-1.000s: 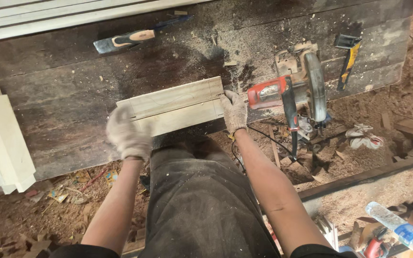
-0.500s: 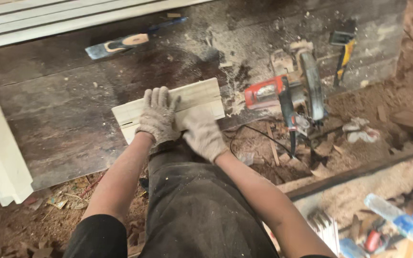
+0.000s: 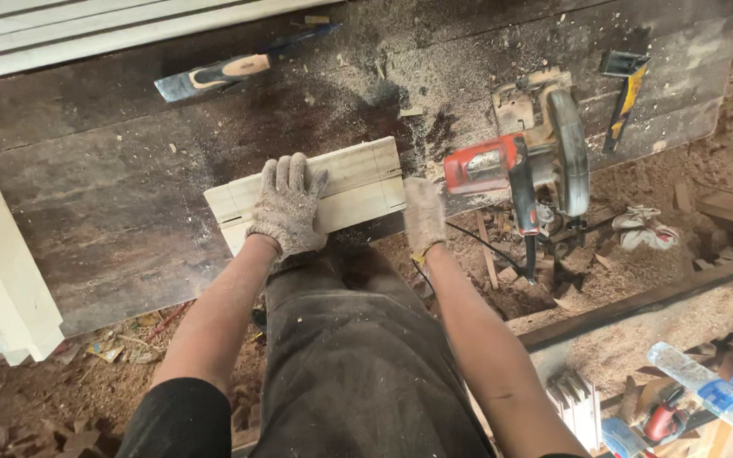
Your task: The person uses a circular saw to cut several pieces of light-colored wood on a workbench. They repeatedly position the wood, cut it, and stack the cut pieces on the bench.
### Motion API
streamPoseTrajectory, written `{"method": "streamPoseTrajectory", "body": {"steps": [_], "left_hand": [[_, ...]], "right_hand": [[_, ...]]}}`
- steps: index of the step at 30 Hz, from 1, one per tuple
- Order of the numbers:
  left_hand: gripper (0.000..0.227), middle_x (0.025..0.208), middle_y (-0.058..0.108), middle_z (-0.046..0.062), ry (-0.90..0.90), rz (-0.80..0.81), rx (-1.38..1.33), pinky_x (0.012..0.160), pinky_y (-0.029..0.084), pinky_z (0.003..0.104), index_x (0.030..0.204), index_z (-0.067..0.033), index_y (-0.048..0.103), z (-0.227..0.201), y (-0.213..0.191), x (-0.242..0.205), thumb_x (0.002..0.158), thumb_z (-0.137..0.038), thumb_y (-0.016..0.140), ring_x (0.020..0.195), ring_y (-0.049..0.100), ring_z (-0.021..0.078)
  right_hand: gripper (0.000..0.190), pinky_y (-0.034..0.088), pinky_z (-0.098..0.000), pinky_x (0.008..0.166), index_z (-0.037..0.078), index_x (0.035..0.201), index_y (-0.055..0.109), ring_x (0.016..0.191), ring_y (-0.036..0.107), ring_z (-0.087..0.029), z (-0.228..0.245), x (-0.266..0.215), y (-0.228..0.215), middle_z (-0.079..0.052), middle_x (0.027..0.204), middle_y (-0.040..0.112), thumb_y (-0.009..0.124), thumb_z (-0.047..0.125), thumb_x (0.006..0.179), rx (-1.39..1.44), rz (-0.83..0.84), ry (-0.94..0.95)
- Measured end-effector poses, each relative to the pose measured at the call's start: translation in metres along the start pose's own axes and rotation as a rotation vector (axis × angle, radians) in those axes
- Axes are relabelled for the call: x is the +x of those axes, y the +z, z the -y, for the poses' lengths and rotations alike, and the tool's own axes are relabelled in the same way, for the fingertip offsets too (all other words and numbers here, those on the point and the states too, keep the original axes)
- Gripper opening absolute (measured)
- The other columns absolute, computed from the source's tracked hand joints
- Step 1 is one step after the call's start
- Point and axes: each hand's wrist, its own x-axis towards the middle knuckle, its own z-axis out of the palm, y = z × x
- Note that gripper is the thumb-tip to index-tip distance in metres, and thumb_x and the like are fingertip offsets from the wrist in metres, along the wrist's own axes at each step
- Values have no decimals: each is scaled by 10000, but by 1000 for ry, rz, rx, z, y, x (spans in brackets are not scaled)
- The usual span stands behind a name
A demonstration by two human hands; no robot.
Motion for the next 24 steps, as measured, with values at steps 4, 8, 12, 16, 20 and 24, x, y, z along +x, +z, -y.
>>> {"method": "streamPoseTrajectory", "body": {"steps": [4,8,12,16,20,24], "left_hand": [[1132,1529,263,299,3,-52,-28,1209,63,607,1535,-106,390,-2,8,-7,560,-537,772,1443,188,487],[1106,1531,256,301,12,-25,-16,1201,71,606,1522,-105,396,0,7,-2,575,-537,769,1440,191,483],[1080,1515,275,297,14,-38,1,1200,87,603,1519,-96,415,2,3,-3,579,-503,758,1428,219,475],[1023,1494,304,307,33,-120,26,1192,110,610,1512,-87,450,-4,0,-8,607,-467,736,1405,254,484],[1089,1491,288,311,11,-23,16,1187,107,590,1508,-75,423,-2,-12,-3,567,-506,762,1400,236,479],[1046,1489,305,298,24,-53,-16,1194,113,601,1500,-90,441,-7,-10,-10,577,-474,748,1406,245,474]], "right_hand": [[284,445,-374,692,72,1042,705,761,516,-206,-28,-4,-2,-97,847,575,549,307,1007,85,-47,290],[225,499,-333,854,106,1060,738,950,657,-219,-48,14,-10,-59,1026,679,557,196,959,-519,140,-281],[207,480,-304,812,44,1081,694,890,565,-153,-57,19,-3,-24,980,632,571,197,1016,425,8,144],[281,465,-302,865,23,1029,659,942,571,-162,-46,2,-6,-41,982,621,449,207,1058,-271,117,-381],[269,464,-373,680,83,1022,661,747,529,-197,-9,7,-6,-63,824,590,476,278,1003,-234,59,240],[310,480,-360,780,47,940,675,849,582,-164,18,-10,-5,-70,906,640,471,272,1005,-136,127,29]]}}
